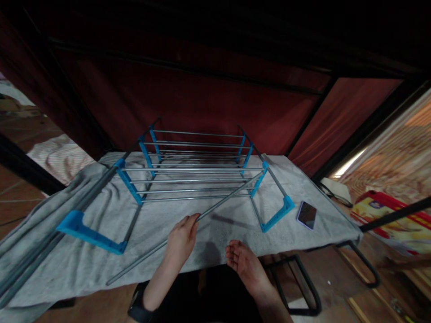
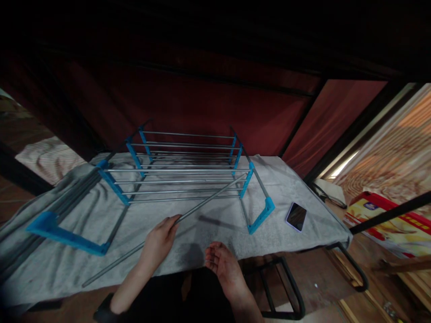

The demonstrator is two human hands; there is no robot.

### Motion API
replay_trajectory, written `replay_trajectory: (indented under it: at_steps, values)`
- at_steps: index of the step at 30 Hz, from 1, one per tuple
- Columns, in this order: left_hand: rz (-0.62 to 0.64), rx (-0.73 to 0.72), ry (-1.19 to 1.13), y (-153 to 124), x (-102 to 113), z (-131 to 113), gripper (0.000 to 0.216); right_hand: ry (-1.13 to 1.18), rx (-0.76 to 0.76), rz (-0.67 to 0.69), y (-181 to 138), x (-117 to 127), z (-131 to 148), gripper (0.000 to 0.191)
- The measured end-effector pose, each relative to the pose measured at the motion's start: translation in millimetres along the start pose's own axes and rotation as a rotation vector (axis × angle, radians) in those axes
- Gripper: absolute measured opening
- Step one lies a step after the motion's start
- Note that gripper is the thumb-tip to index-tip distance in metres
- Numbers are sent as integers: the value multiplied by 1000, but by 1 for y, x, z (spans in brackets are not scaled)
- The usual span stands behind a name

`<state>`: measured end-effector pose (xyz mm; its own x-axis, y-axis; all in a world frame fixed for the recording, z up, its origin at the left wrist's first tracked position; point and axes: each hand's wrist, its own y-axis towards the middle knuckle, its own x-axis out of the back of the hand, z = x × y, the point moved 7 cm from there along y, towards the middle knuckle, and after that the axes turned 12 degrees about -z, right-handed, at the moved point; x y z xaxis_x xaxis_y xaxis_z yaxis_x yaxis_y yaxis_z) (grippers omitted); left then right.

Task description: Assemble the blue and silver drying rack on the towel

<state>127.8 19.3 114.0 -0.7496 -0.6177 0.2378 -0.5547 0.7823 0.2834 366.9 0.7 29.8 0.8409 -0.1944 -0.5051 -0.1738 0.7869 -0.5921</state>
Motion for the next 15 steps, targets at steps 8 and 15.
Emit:
replay_trajectory:
  at_steps: [8,15]
  values:
    - [286,-264,730,-26,-21,34,38,42,50,-104,32,13,4,30]
    - [399,-398,922,-43,-36,43,43,94,205,-193,77,32,26,30]
